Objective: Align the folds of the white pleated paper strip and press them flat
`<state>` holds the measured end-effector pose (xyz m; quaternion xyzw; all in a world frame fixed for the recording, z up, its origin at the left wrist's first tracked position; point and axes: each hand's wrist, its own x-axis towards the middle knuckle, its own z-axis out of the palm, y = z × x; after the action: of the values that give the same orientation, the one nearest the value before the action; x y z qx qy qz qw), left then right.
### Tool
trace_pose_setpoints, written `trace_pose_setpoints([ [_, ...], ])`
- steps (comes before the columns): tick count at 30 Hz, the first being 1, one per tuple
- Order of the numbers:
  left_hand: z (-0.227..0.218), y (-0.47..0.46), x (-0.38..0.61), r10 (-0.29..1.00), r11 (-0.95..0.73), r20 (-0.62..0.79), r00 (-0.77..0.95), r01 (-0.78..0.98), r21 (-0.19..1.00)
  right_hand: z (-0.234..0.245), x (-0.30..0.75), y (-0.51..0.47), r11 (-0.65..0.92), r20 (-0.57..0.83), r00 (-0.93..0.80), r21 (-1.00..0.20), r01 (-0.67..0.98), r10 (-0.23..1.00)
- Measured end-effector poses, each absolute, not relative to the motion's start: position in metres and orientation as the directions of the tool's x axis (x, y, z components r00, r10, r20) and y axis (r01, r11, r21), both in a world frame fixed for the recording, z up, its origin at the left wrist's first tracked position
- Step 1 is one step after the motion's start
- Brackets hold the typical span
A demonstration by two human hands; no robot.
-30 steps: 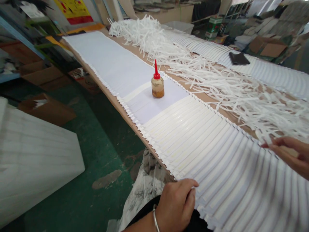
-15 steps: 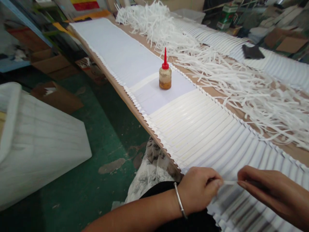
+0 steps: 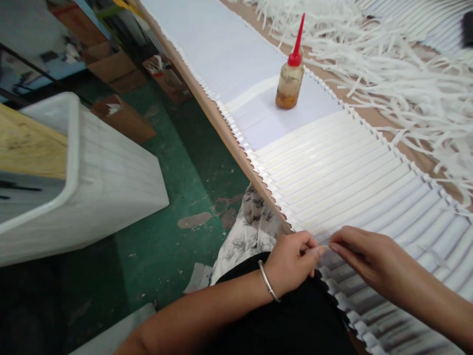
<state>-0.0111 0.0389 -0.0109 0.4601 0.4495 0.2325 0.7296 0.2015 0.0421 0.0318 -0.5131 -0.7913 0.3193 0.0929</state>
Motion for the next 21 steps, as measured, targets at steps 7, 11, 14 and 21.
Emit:
trace_pose_setpoints([
  [7,-0.018,0.043,-0.031,0.804,0.451,-0.436,0.404,0.064,0.890,0.012,0.191,0.067,0.171,-0.227,-0.343,-0.550,0.818,0.911],
  [11,-0.021,0.044,-0.043,0.879,0.299,-0.348,0.326,0.192,0.935,0.009,0.188,0.076,0.164,-0.203,-0.271,-0.427,0.889,0.941],
  [14,-0.023,0.041,-0.049,0.902,0.222,-0.300,0.309,0.264,0.939,0.010,0.191,0.080,0.124,-0.201,-0.211,-0.373,0.919,0.957],
  [21,-0.024,0.036,-0.052,0.882,-0.301,0.035,0.469,0.507,0.808,0.008,0.199,0.084,0.081,-0.220,-0.167,-0.356,0.931,0.961],
])
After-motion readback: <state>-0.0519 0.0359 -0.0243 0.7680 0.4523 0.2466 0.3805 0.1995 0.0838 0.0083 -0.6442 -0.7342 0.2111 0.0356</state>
